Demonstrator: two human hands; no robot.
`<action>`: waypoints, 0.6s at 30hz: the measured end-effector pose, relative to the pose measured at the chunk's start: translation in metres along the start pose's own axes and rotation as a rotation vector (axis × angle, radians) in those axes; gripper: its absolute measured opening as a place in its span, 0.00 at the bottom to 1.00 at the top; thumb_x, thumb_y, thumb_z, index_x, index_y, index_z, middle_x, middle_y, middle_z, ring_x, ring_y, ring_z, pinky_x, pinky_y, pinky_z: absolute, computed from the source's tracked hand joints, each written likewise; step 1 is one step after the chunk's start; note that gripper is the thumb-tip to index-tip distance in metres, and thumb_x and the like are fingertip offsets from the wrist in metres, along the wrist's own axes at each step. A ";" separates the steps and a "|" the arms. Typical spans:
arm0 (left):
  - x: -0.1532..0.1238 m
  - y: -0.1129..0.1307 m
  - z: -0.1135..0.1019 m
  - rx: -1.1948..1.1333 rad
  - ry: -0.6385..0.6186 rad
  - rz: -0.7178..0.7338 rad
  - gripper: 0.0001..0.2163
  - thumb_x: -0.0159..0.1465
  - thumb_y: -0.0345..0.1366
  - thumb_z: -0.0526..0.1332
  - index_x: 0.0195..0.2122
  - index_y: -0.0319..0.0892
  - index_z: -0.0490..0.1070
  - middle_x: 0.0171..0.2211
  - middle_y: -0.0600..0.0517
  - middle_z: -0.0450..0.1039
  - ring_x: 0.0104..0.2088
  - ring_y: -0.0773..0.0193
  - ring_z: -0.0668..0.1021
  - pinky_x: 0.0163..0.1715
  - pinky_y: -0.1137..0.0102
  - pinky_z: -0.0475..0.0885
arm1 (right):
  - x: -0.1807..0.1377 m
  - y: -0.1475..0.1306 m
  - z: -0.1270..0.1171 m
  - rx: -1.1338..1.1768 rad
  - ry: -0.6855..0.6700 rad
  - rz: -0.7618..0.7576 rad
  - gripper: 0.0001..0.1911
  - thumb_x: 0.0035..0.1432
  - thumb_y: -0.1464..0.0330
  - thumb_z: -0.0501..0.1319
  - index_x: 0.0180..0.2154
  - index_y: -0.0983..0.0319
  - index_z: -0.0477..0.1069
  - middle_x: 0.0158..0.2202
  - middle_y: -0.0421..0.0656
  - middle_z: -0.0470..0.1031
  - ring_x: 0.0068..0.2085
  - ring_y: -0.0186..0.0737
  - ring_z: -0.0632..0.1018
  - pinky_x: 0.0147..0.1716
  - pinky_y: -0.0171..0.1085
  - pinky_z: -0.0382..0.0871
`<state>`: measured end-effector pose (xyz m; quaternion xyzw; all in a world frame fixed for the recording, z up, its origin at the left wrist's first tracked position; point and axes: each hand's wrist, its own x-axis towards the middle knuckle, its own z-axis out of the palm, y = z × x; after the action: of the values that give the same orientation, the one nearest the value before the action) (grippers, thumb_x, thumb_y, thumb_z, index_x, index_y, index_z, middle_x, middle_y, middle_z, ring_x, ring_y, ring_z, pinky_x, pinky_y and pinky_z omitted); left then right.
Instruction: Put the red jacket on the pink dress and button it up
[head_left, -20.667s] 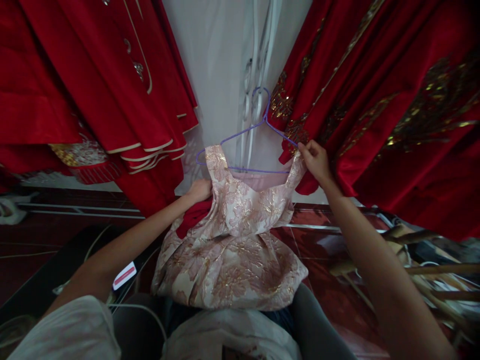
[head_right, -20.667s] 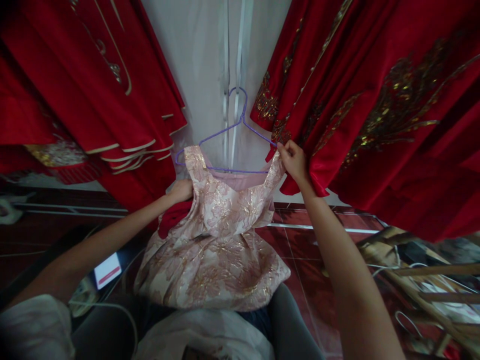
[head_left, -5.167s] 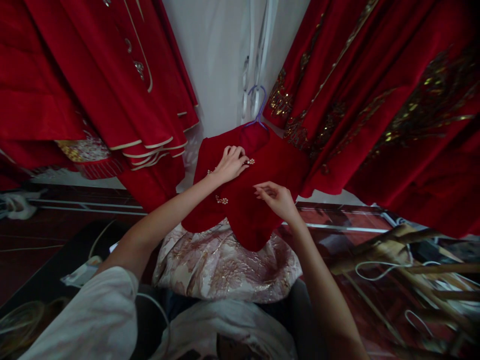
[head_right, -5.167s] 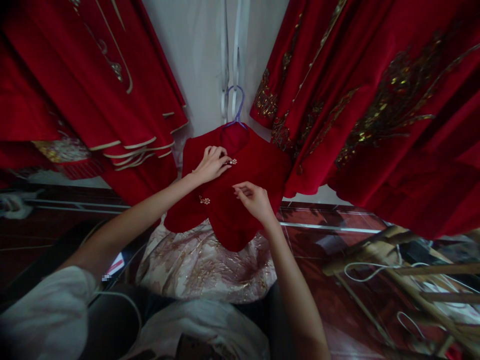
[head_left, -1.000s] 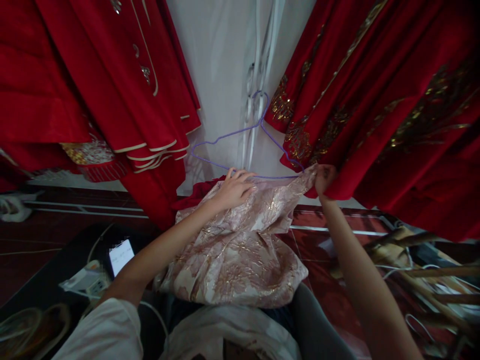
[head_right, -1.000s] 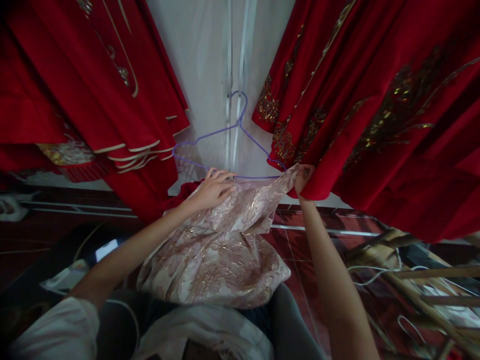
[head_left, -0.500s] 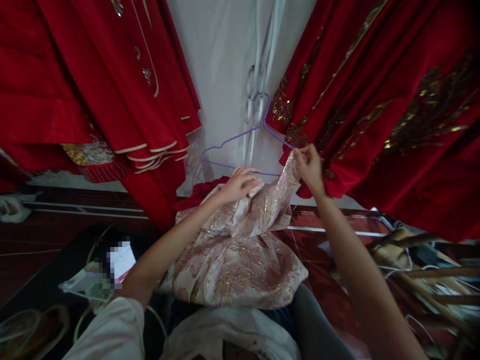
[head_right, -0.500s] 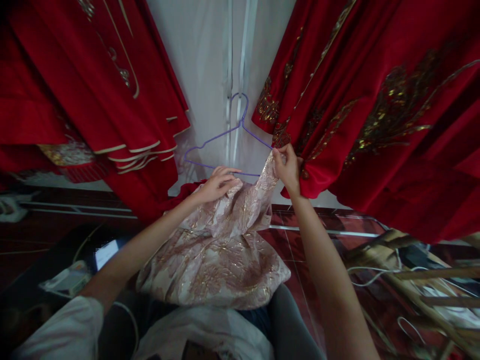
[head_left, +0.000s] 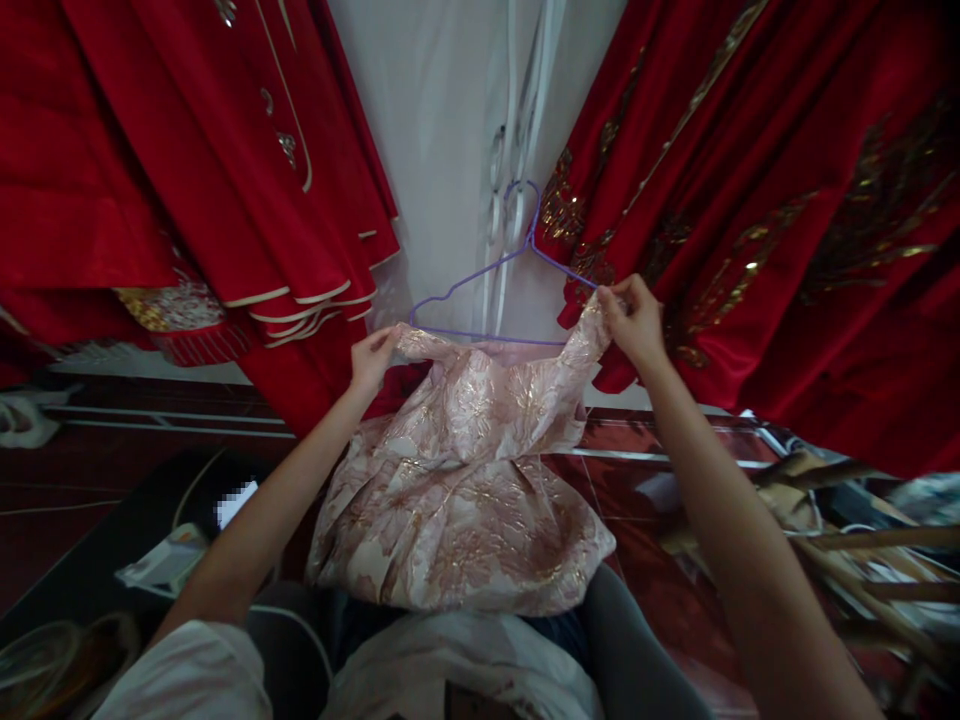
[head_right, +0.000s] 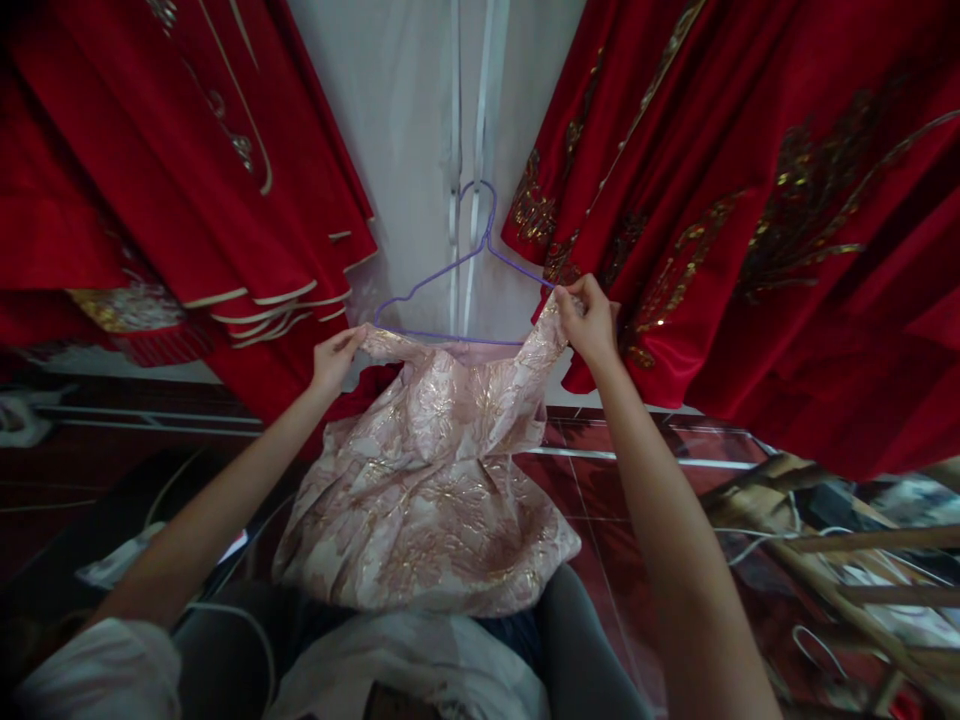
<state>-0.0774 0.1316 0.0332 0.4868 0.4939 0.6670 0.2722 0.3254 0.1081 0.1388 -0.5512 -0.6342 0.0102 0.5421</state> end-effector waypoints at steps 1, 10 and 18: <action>-0.001 -0.001 0.000 -0.013 -0.001 -0.005 0.20 0.53 0.49 0.66 0.40 0.38 0.78 0.41 0.46 0.80 0.42 0.58 0.79 0.45 0.64 0.74 | 0.000 0.000 -0.001 0.001 -0.003 0.002 0.22 0.57 0.48 0.55 0.38 0.60 0.69 0.30 0.43 0.70 0.36 0.44 0.73 0.38 0.43 0.68; 0.018 0.030 0.016 -0.028 -0.119 0.117 0.21 0.56 0.50 0.64 0.42 0.39 0.78 0.45 0.45 0.79 0.45 0.57 0.79 0.48 0.64 0.73 | 0.000 0.000 -0.002 0.025 -0.014 -0.036 0.20 0.57 0.49 0.56 0.36 0.59 0.69 0.31 0.44 0.71 0.35 0.44 0.73 0.37 0.44 0.69; 0.054 0.071 0.053 0.159 -0.519 0.171 0.26 0.51 0.56 0.66 0.41 0.39 0.79 0.41 0.47 0.80 0.39 0.58 0.78 0.41 0.66 0.72 | 0.008 0.007 -0.005 0.121 0.016 -0.077 0.17 0.54 0.51 0.61 0.30 0.59 0.67 0.25 0.39 0.66 0.30 0.39 0.71 0.33 0.42 0.69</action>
<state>-0.0412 0.1726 0.1212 0.7011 0.4156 0.4997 0.2933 0.3349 0.1137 0.1420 -0.4927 -0.6488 0.0231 0.5794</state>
